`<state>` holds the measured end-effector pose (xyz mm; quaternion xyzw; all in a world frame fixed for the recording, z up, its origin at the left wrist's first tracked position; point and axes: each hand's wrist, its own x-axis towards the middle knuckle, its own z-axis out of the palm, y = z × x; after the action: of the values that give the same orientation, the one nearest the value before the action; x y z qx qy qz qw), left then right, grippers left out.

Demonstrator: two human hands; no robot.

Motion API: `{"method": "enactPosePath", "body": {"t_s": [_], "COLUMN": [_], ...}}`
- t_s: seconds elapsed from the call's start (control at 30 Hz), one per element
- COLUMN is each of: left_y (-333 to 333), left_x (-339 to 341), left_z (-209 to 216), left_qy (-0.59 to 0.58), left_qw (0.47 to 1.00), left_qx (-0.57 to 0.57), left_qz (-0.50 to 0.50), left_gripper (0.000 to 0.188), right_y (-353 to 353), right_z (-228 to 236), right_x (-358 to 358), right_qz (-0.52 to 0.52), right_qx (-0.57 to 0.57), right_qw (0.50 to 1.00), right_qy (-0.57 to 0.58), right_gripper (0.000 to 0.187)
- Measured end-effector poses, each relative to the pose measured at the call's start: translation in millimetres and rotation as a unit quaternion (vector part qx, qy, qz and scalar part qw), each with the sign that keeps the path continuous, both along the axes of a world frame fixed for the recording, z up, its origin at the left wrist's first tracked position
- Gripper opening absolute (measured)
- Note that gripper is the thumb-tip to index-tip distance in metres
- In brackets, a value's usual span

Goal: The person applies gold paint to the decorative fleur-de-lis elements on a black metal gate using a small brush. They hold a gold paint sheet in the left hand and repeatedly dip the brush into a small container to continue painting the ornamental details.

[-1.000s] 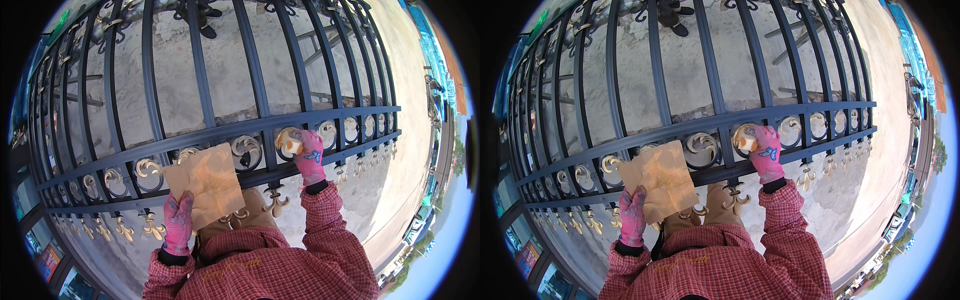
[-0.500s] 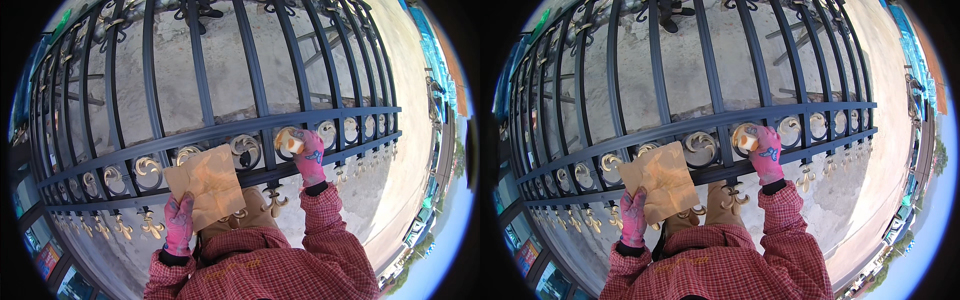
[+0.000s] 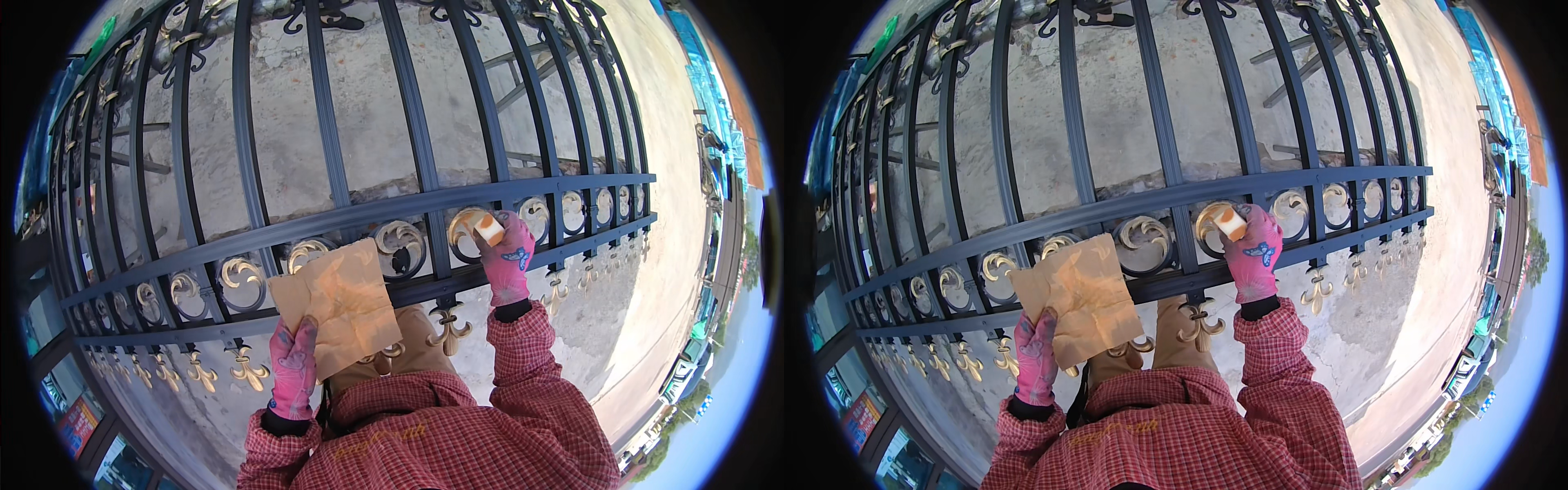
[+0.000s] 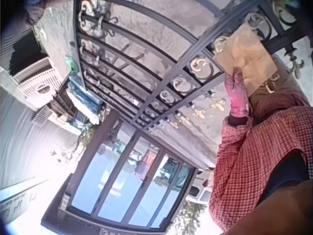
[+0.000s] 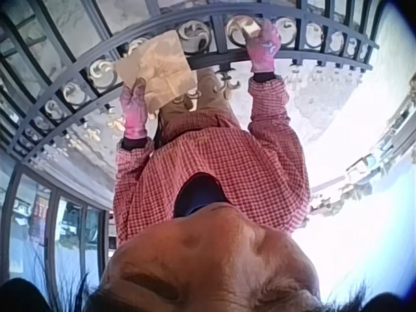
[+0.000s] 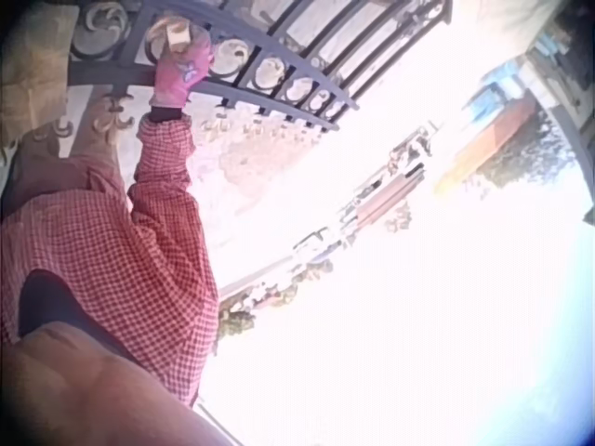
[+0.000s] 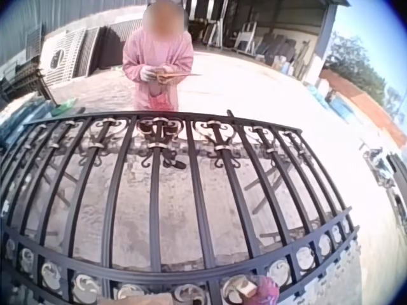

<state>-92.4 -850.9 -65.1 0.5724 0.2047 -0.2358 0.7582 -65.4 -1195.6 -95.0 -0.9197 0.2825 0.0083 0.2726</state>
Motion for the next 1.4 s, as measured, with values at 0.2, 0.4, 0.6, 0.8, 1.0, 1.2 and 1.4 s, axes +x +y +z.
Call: {"method": "enactPosePath", "body": {"t_s": [0.2, 0.4, 0.6, 0.8, 1.0, 1.2, 1.4], "left_y": [-0.9, -2.7, -0.4, -1.2, -0.3, 11.7, 27.9], "left_x": [1.0, 7.0, 7.5, 8.3, 9.4, 3.6, 5.1], "left_z": [3.1, 4.3, 3.1, 2.7, 5.9, 0.0, 5.4], "left_qy": [0.018, -0.005, -0.023, -0.012, 0.002, 0.011, -0.007], "left_qw": [1.0, 0.999, 0.994, 0.999, 0.996, 1.0, 0.999], "left_qx": [0.016, 0.043, 0.095, 0.047, 0.086, 0.021, 0.033], "left_qz": [0.005, -0.024, -0.039, -0.022, -0.024, -0.003, 0.006], "left_gripper": [0.034, 0.032, 0.03, 0.03, 0.023, 0.036, 0.032], "right_y": [10.6, 8.2, -8.8, 3.4, 2.9, 11.3, 77.2], "right_z": [1.1, -4.5, 14.1, 2.8, 9.9, 30.4, 35.2], "right_x": [13.1, 11.9, -14.9, 1.0, 1.3, -9.6, -2.4], "right_qz": [-0.004, 0.063, -0.132, -0.096, -0.089, -0.108, -0.02], "right_qx": [-0.044, -0.136, -0.012, -0.052, -0.06, 0.096, 0.175], "right_qw": [0.999, 0.986, 0.984, 0.994, 0.994, 0.989, 0.982], "right_qy": [-0.017, -0.076, -0.117, 0.0, -0.025, -0.02, -0.068], "right_gripper": [0.037, 0.034, 0.028, 0.029, 0.028, 0.029, 0.039]}}
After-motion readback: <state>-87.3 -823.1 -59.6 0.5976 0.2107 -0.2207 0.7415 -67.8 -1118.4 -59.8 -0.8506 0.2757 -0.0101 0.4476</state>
